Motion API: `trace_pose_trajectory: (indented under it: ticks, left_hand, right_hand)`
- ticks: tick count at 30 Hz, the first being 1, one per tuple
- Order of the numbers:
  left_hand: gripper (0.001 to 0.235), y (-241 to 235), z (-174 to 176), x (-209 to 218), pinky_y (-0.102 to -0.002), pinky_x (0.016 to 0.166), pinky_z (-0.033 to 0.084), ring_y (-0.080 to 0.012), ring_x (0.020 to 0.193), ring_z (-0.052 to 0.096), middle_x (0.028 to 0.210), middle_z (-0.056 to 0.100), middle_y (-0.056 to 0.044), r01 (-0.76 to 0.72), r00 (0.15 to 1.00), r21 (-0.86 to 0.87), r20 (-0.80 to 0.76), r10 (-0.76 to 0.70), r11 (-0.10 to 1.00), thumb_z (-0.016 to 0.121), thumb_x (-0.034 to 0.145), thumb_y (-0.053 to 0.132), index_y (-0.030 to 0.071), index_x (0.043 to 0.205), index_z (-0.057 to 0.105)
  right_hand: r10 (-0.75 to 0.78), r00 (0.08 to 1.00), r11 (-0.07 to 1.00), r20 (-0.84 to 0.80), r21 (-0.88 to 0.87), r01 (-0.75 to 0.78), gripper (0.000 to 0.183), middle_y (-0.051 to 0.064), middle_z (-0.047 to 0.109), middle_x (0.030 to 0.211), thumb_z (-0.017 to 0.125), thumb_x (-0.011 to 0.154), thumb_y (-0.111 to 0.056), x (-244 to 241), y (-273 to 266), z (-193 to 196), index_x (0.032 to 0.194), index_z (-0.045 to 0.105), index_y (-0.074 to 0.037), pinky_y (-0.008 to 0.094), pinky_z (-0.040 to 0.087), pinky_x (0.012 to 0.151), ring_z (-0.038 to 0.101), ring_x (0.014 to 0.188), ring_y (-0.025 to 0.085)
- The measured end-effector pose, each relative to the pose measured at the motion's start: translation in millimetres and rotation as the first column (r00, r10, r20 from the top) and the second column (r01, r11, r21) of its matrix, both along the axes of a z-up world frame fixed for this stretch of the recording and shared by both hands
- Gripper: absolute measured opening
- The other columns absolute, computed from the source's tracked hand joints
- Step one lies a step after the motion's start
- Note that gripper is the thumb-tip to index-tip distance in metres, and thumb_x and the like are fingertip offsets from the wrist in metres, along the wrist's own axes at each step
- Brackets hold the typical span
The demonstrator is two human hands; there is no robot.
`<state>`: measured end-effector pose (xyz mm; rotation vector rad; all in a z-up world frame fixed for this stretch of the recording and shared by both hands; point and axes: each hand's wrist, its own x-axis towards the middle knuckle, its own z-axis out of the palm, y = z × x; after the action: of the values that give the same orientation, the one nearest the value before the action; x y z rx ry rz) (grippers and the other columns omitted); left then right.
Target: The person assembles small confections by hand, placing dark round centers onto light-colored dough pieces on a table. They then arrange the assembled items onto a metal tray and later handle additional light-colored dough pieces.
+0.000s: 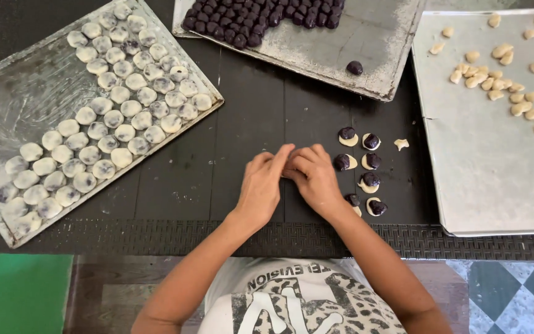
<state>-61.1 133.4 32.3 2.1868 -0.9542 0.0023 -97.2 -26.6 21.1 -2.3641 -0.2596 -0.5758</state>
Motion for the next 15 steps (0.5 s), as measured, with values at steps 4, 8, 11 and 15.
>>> trace_pose_trajectory:
  ticks: [4,8,11,15]
  left_hand:
    - [0.041,10,-10,-1,-0.041,0.079,0.043,-0.0304,0.105,0.05,0.118,0.055,-0.012,-0.138,0.99,0.156,0.048,0.132,0.978,0.051,0.097,0.027,0.014,0.135,0.047]
    - [0.021,8,-26,0,-0.033,0.072,0.04,-0.0215,0.092,0.054,0.1,0.056,0.0,-0.11,0.994,0.043,0.015,0.11,0.993,0.057,0.095,0.027,0.017,0.114,0.058]
    - [0.014,8,-28,-3,-0.032,0.072,0.042,-0.0215,0.091,0.056,0.097,0.057,0.0,-0.101,0.993,-0.036,0.051,0.102,0.994,0.056,0.096,0.019,0.017,0.11,0.06]
    - [0.016,8,-24,-9,-0.031,0.074,0.041,-0.0223,0.094,0.055,0.098,0.054,-0.003,-0.072,0.978,-0.083,0.191,0.087,0.994,0.055,0.095,0.009,0.012,0.11,0.06]
  right_hand:
    - [-0.063,0.992,0.996,-0.107,-0.071,0.055,0.024,0.003,0.064,0.099,0.074,0.084,-0.021,-16,-12,-1,0.105,0.067,-0.012,0.037,0.047,0.081,0.056,0.091,0.025]
    - [-0.053,0.996,0.993,-0.067,-0.107,0.046,0.016,0.003,0.061,0.085,0.076,0.081,-0.022,-18,-5,-13,0.089,0.067,-0.011,0.037,0.048,0.076,0.058,0.083,0.025]
    - [-0.08,0.992,0.997,-0.094,0.008,0.081,0.015,0.001,0.06,0.076,0.077,0.082,-0.02,-13,3,-7,0.087,0.065,-0.011,0.034,0.049,0.07,0.059,0.076,0.022]
    - [-0.116,0.985,0.985,-0.127,0.113,0.131,0.013,0.001,0.062,0.076,0.077,0.079,-0.005,-7,8,-5,0.085,0.067,-0.011,0.029,0.054,0.066,0.062,0.077,0.022]
